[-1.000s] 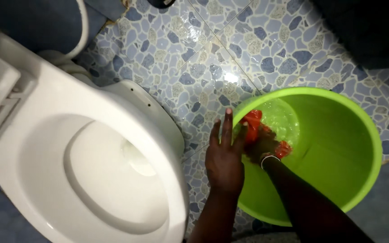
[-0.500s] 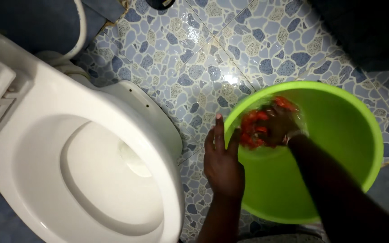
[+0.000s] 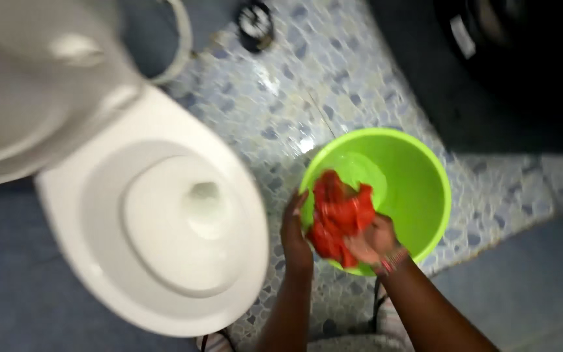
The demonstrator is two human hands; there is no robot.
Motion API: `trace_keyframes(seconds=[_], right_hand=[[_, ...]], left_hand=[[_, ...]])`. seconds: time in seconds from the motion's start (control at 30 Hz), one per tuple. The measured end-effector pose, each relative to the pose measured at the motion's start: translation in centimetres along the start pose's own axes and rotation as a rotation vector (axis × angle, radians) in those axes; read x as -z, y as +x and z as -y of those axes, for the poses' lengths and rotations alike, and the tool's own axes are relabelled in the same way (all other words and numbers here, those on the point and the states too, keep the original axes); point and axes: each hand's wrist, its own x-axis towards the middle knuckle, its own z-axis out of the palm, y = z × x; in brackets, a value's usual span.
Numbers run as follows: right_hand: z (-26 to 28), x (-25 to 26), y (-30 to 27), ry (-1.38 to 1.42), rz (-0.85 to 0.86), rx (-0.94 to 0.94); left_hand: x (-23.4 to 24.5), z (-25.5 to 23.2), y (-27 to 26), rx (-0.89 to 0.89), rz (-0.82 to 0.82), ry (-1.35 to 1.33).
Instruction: The person cleans a toilet by wiping the tank, seat, and rim with a cloth, frequently rinsing and wringing the cloth in a bucket of water. They finish by pouring the bucket of water into the toilet bowl and wiping the interior.
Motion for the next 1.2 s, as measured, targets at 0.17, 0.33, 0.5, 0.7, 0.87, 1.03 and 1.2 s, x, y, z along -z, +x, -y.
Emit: trace_keyframes(seconds=[0.17, 0.33, 0.5, 0.7, 0.87, 1.03, 1.2], right_hand=[[-1.3, -20.2, -1.4, -0.457, -0.019, -0.178], [-7.2, -43.7, 3.6, -1.707, -0.28, 0.148], [-8.8, -52.2, 11.9, -2.093, 0.413, 1.338], [-10.5, -52.8, 20.0, -2.127, 0.375, 1.731], [-13.8, -48.1, 22.9, -1.863, 0.013, 1.805], [-15.4, -45.4, 24.6, -1.431, -0.27, 1.272], [-15.1, -44.0, 22.3, -0.857, -0.068, 1.018]], left_hand=[[1.1, -19.3, -0.9, 0.237, 0.132, -0.862], [4.8, -36.6, 3.1, 0.149, -0.101, -0.626], [9.4, -50.4, 8.0, -0.688, -0.27, 0.461], [14.1, -55.0, 10.5, -0.705, -0.244, 1.164], [17.8, -52.0, 9.1, -0.846, -0.057, 1.148], [19.8, -49.5, 7.3, -0.632, -0.071, 0.881], [19.3, -48.9, 6.7, -0.32, -0.108, 0.592]])
